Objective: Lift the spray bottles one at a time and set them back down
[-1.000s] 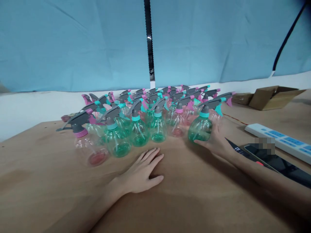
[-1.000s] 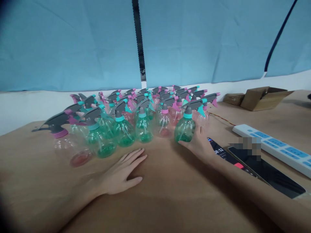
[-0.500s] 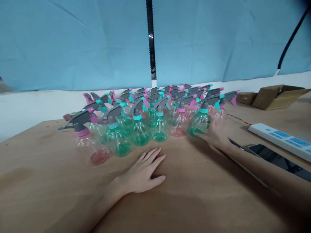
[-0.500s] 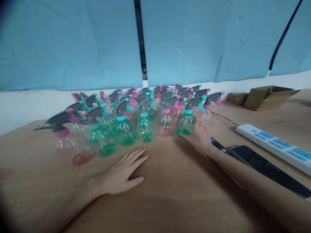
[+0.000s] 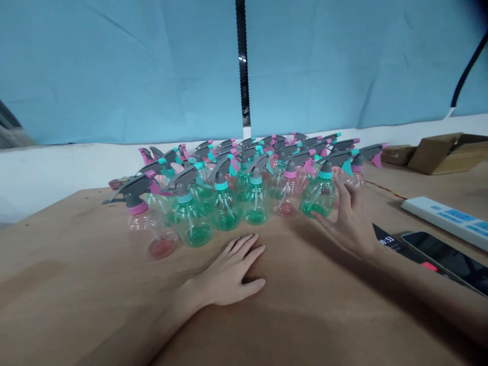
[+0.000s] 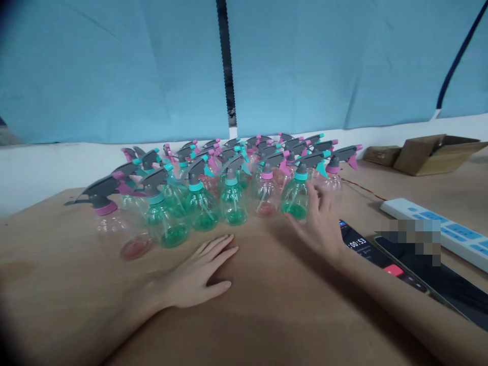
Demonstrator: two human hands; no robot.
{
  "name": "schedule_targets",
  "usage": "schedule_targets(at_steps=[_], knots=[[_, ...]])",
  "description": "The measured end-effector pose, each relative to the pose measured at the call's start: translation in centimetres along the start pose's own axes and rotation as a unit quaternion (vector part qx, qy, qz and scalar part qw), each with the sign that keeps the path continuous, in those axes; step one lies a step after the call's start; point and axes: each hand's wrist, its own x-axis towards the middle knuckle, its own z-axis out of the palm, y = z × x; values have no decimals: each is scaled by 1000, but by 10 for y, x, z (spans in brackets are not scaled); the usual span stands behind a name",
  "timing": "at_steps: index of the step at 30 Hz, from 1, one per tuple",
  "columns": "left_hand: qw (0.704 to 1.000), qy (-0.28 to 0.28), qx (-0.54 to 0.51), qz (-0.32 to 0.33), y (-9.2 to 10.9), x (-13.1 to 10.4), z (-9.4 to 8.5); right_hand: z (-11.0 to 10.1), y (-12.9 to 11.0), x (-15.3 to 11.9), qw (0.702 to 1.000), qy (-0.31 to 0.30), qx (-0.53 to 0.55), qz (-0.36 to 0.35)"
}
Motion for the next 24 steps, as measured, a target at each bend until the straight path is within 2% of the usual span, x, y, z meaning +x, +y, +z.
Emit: schedule_targets(at_steps=[2, 3, 5, 7, 12, 17, 24], knots=[[1000, 0, -1, -2, 1, 0, 0, -12, -25, -12, 995, -58, 51, -60], [1000, 3, -3, -4, 1, 0, 0, -17, -38, -19, 986, -112, 78, -93], [1000, 12, -8, -9, 2, 0, 1, -19, -61, -31, 956, -226, 138, -127], [1000, 16, -10, -11, 1, 0, 2, -15, -77, -40, 931, -281, 187, -138], [1000, 5, -9, -5, -1, 0, 3, -3, -88, -44, 912, -339, 191, -127], [1000, -9, -14, -7, -1, 1, 3, -11, -84, -37, 888, -402, 156, -162], [1000, -10, -6, -12, 0, 2, 2, -16, -82, -35, 883, -402, 172, -171]])
